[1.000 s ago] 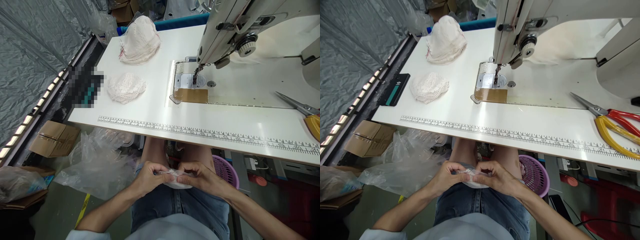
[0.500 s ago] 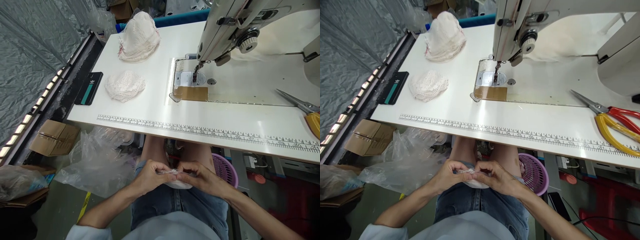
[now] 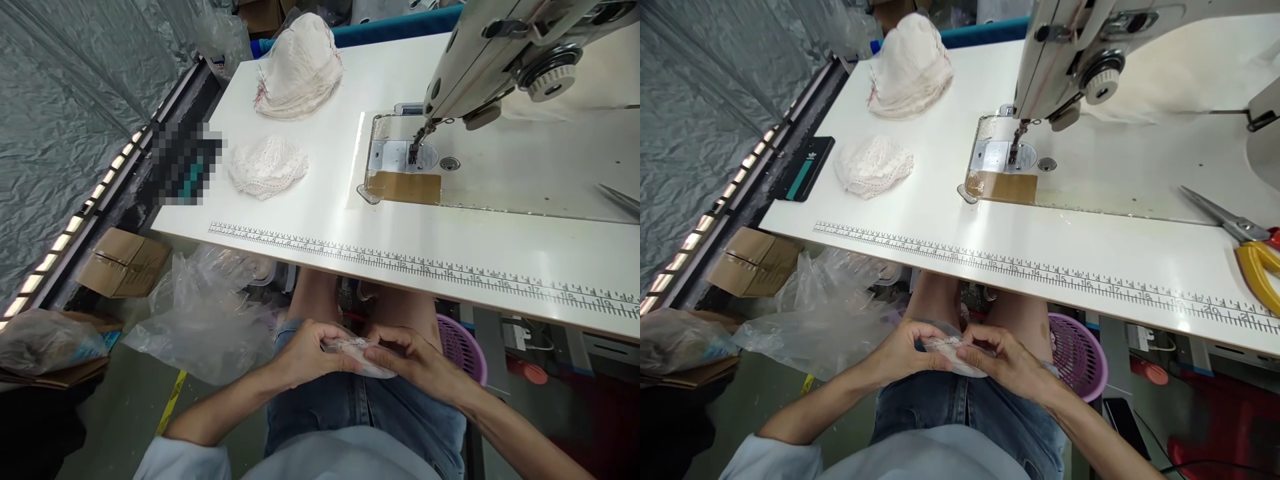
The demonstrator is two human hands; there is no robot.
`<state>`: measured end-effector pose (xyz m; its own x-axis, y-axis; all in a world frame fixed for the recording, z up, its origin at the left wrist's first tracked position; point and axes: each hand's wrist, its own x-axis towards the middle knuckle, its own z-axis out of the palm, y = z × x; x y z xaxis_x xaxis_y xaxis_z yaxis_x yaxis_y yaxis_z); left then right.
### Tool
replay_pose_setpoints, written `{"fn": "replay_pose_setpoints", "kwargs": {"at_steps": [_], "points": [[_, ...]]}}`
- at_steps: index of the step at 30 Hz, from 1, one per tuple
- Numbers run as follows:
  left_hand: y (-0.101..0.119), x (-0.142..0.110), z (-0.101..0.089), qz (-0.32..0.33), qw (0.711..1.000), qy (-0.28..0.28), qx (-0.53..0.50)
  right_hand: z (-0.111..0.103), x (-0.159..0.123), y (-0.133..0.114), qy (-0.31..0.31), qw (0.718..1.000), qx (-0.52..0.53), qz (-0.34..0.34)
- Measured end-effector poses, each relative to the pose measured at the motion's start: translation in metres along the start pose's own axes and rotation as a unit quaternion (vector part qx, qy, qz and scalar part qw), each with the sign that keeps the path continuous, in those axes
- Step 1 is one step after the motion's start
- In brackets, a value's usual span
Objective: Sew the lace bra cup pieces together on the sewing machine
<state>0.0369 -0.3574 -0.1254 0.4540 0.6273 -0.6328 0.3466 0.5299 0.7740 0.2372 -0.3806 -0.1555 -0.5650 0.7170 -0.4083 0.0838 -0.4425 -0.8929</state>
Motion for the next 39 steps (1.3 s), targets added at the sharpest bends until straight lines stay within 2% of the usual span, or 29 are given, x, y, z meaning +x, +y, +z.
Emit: {"fn": "replay_pose_setpoints", "kwargs": {"at_steps": [9, 19, 28, 31, 39], "points": [[-0.005, 0.002, 0.002, -0.007, 0.999, -0.004, -0.047, 0.001, 0.0, -0.004, -0.015, 0.999, 0.02, -0.025], [-0.008, 0.005, -0.001, -0.071, 0.99, -0.029, -0.119, -0.005, -0.004, -0.001, -0.065, 0.997, 0.045, -0.016], [-0.002, 0.005, -0.001, -0.074, 0.991, -0.022, -0.108, -0.012, -0.009, -0.001, -0.076, 0.996, -0.011, -0.047], [0.0, 0.005, -0.001, -0.079, 0.992, -0.018, -0.102, -0.012, -0.01, -0.004, -0.088, 0.995, -0.009, -0.039], [0.002, 0.005, 0.0, -0.064, 0.993, -0.027, -0.09, -0.007, -0.009, -0.005, -0.032, 0.996, -0.077, -0.025]]}}
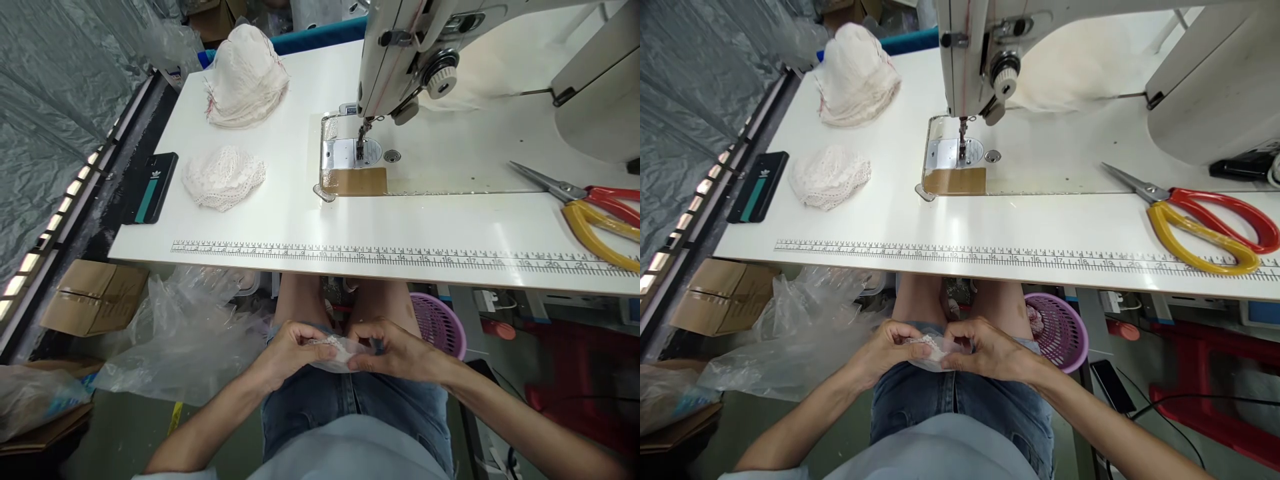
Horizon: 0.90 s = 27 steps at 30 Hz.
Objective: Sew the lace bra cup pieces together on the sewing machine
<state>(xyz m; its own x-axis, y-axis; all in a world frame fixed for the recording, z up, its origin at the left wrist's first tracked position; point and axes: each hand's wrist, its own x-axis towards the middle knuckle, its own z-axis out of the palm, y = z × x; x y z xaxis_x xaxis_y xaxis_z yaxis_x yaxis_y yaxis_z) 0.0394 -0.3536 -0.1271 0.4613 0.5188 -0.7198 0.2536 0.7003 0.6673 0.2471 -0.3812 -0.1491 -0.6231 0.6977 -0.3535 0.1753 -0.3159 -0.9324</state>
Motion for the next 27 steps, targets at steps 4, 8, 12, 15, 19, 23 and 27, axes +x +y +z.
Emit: {"fn": "replay_pose_setpoints", "kwargs": {"at_steps": [4, 8, 12, 15, 19, 23, 27], "points": [[-0.002, 0.0, 0.001, 0.013, 1.0, 0.013, 0.011, 0.0, -0.001, -0.002, 0.01, 1.0, -0.015, 0.004], [-0.003, 0.001, 0.001, 0.025, 0.999, 0.019, 0.027, -0.002, -0.002, -0.004, 0.006, 1.0, -0.021, 0.01], [-0.001, 0.001, 0.002, 0.036, 0.998, 0.014, 0.047, -0.002, -0.001, -0.004, 0.005, 1.0, -0.018, -0.003], [0.0, 0.001, 0.002, 0.036, 0.998, 0.011, 0.051, 0.0, 0.0, -0.004, 0.016, 0.999, -0.032, -0.011], [0.0, 0.001, 0.001, 0.026, 0.998, 0.017, 0.052, 0.003, 0.001, -0.005, 0.038, 0.998, -0.05, -0.013], [-0.003, 0.003, -0.002, 0.007, 1.0, 0.009, 0.025, 0.006, 0.001, -0.006, 0.052, 0.997, -0.06, -0.018], [-0.006, 0.004, -0.007, -0.007, 1.0, -0.017, -0.005, 0.008, 0.0, -0.009, 0.046, 0.997, -0.056, -0.004]]}}
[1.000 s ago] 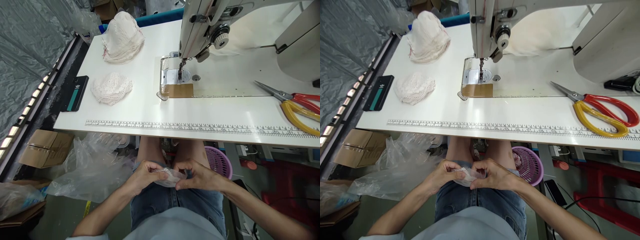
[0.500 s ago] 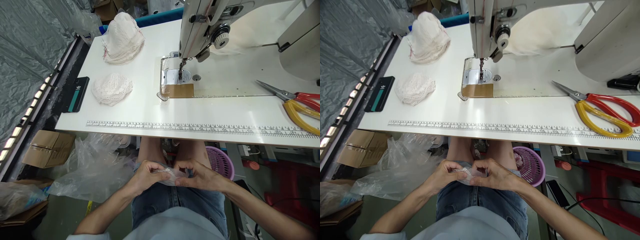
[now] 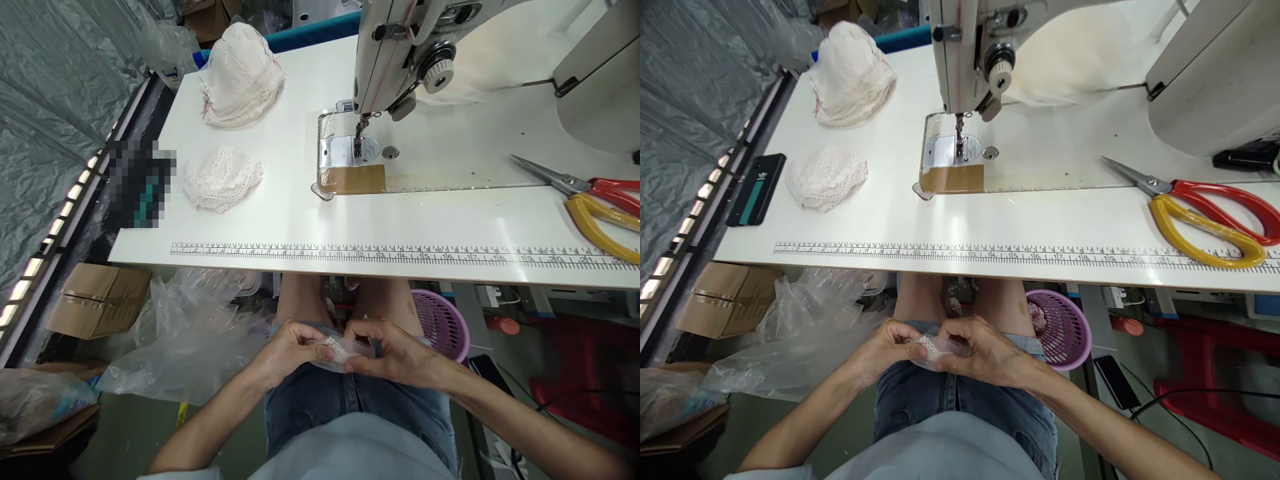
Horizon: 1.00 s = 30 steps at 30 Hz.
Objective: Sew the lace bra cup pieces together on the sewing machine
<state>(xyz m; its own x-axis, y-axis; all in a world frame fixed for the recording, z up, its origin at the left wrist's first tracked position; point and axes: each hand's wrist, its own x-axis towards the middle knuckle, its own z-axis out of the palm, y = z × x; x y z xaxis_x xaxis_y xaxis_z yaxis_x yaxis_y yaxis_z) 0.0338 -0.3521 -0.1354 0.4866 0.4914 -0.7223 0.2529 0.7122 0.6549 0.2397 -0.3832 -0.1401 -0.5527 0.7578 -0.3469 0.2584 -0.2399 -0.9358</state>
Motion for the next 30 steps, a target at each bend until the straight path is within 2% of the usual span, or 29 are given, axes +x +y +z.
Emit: {"fn": "replay_pose_setpoints", "kwargs": {"at_steps": [5, 14, 22, 30], "points": [[-0.001, 0.002, -0.004, -0.01, 1.0, -0.015, 0.006, 0.0, 0.001, -0.005, -0.016, 1.0, 0.01, 0.001], [-0.004, 0.004, -0.006, -0.004, 1.0, -0.008, -0.018, 0.003, 0.001, -0.002, 0.004, 1.0, -0.023, -0.001], [-0.005, 0.004, -0.008, 0.024, 1.0, -0.01, -0.004, 0.003, 0.003, -0.001, 0.009, 0.999, -0.031, -0.009], [-0.002, 0.0, -0.006, 0.026, 1.0, -0.007, 0.009, 0.002, 0.003, 0.006, 0.019, 0.999, -0.005, -0.049]]}}
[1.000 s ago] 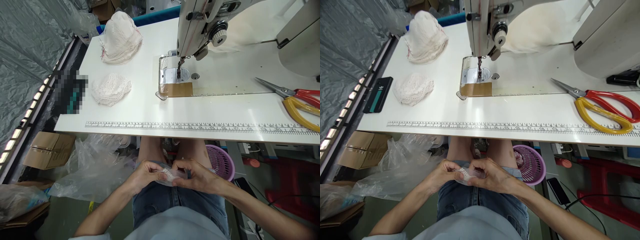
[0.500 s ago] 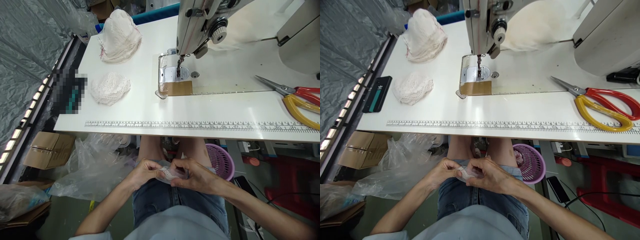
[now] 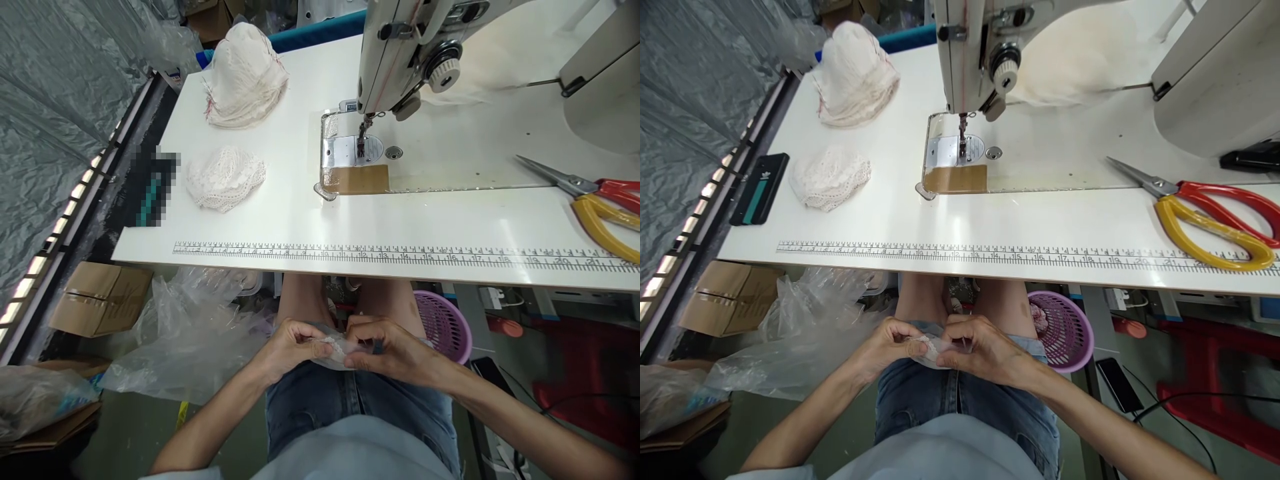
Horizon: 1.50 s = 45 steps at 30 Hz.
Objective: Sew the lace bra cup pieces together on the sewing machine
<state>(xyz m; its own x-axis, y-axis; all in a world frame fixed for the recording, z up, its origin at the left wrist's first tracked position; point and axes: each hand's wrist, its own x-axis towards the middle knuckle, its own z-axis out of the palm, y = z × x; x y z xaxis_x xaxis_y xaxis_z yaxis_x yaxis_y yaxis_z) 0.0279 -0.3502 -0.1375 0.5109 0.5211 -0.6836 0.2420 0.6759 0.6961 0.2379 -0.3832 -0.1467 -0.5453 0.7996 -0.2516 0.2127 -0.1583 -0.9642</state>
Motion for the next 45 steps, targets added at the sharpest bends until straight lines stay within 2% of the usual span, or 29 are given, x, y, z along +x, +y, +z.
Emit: {"fn": "replay_pose_setpoints", "kwargs": {"at_steps": [6, 10, 17, 27, 31, 35, 38, 40, 43, 45], "points": [[0.001, -0.003, 0.002, 0.011, 1.0, 0.003, 0.024, -0.005, -0.002, 0.003, -0.043, 0.995, 0.088, 0.028], [0.003, -0.004, 0.005, 0.014, 0.999, 0.008, 0.051, -0.005, -0.003, 0.004, -0.054, 0.991, 0.11, 0.049], [0.005, -0.003, 0.009, 0.016, 0.993, 0.016, 0.113, 0.001, 0.004, -0.001, -0.035, 0.995, 0.075, 0.058], [0.004, 0.005, 0.01, -0.008, 0.995, -0.002, 0.103, -0.001, 0.003, 0.003, -0.04, 0.974, 0.201, 0.101], [0.008, 0.009, 0.009, -0.015, 0.996, -0.007, 0.084, -0.005, 0.003, 0.004, -0.025, 0.965, 0.234, 0.114], [0.019, 0.013, 0.013, 0.011, 0.991, -0.03, 0.128, -0.005, -0.001, 0.005, 0.007, 0.967, 0.237, 0.095], [0.027, 0.022, 0.021, 0.034, 0.982, -0.051, 0.181, -0.011, -0.012, 0.002, 0.036, 0.977, 0.195, 0.073], [0.033, 0.03, 0.027, 0.032, 0.978, -0.074, 0.195, -0.024, -0.027, -0.008, 0.049, 0.993, 0.105, 0.034], [0.044, 0.041, 0.034, 0.008, 0.977, -0.086, 0.193, -0.063, -0.069, -0.037, 0.088, 0.991, -0.094, -0.034], [0.051, 0.044, 0.036, -0.006, 0.979, -0.073, 0.189, -0.104, -0.103, -0.05, 0.184, 0.957, -0.219, -0.046]]}}
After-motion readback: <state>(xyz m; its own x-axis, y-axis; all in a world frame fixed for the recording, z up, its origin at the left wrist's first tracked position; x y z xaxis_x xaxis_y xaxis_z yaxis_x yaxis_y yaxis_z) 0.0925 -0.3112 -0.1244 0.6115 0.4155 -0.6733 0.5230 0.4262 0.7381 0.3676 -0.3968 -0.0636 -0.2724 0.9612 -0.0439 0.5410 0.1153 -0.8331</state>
